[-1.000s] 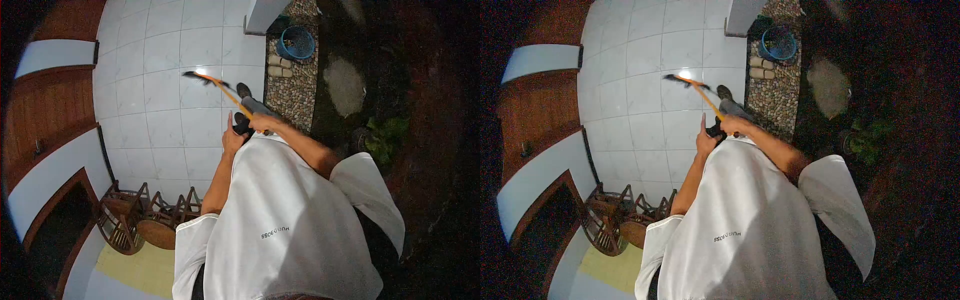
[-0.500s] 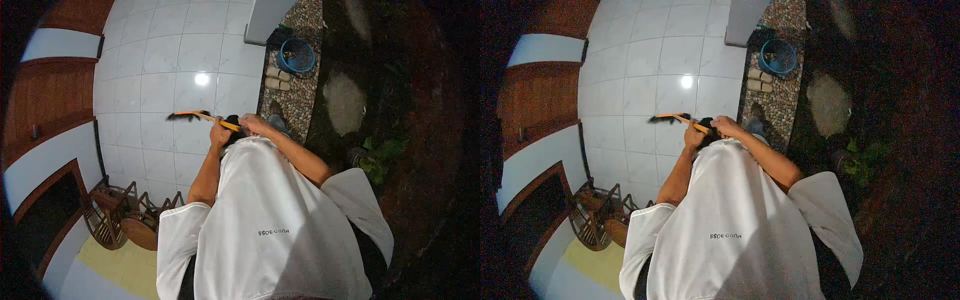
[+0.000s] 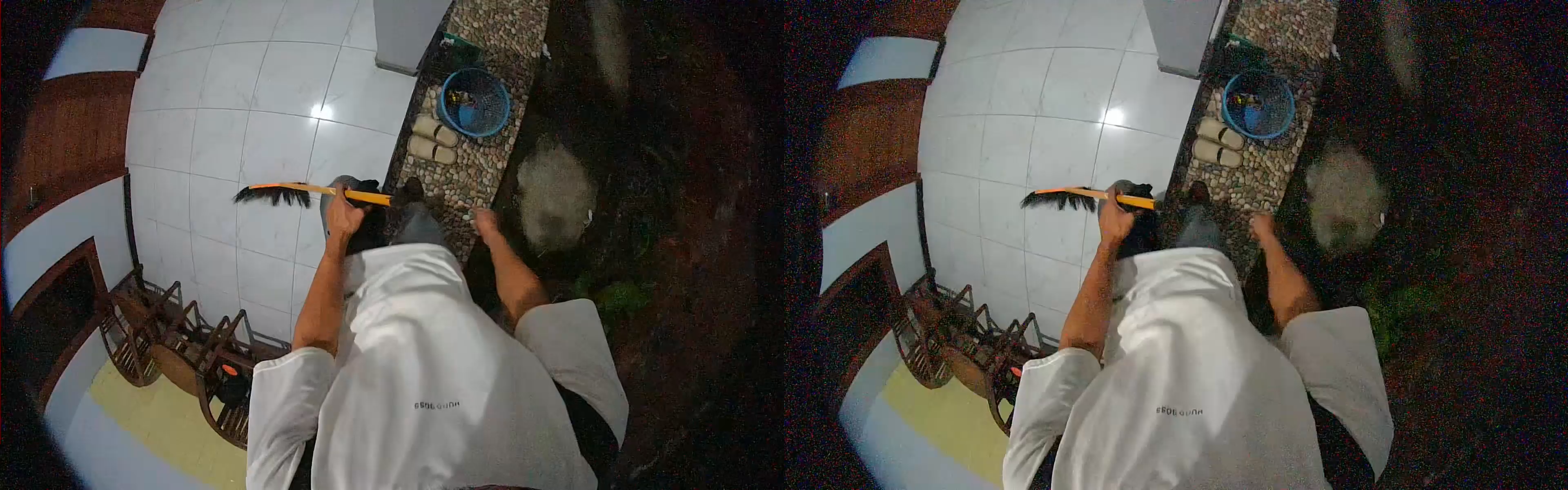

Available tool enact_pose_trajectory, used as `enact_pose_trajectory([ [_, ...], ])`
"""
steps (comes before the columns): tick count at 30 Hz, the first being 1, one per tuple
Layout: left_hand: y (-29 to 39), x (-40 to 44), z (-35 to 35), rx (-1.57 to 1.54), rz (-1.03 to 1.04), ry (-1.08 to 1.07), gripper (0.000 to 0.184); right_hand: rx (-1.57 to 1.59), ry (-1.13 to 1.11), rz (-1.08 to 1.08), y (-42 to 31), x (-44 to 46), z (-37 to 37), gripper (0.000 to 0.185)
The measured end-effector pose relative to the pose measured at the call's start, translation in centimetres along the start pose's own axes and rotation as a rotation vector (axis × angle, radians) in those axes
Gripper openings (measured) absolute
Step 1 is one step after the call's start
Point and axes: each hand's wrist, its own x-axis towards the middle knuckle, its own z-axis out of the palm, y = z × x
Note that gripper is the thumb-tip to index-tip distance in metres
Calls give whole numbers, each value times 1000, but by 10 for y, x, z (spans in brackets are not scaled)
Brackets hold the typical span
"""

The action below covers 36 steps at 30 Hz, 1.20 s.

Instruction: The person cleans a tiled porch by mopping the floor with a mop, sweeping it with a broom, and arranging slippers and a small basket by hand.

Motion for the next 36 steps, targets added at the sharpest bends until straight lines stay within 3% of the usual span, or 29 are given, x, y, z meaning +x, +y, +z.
enact_pose_trajectory([
  [2,13,2,1,44,-41,6,58,122,57,19,9,18,-26,21],
  [4,9,24,13,-34,-34,239,52,-107,-54,64,-16,22,-58,22],
  [7,1,46,16,-284,-35,270,47,-170,35,1,12,92,-59,25],
  [8,3,54,18,-238,73,304,47,-304,42,36,5,108,-54,27],
  [11,-2,72,46,14,19,235,50,-182,-10,7,-15,142,-23,28],
  [13,-14,96,73,-25,4,193,53,-136,76,-18,-15,195,15,28],
  [17,-10,147,116,-117,-81,91,56,-298,-72,-137,-12,310,62,29],
  [19,-8,176,136,20,-44,82,54,65,-233,13,-56,304,64,32],
  [21,-12,199,155,-116,-35,88,51,358,-354,56,-67,347,73,37],
  [24,-23,222,176,-239,-40,126,47,633,-184,82,-51,425,87,42],
  [27,-34,229,187,-412,-73,173,45,720,-76,-48,-67,434,77,45],
  [31,-24,227,188,-544,-122,165,45,904,45,87,-85,449,82,46],
  [34,-17,224,186,-577,-165,144,45,774,-16,-10,-84,453,75,45],
  [36,-8,223,182,-551,-169,148,45,942,3,123,-90,449,69,45],
])
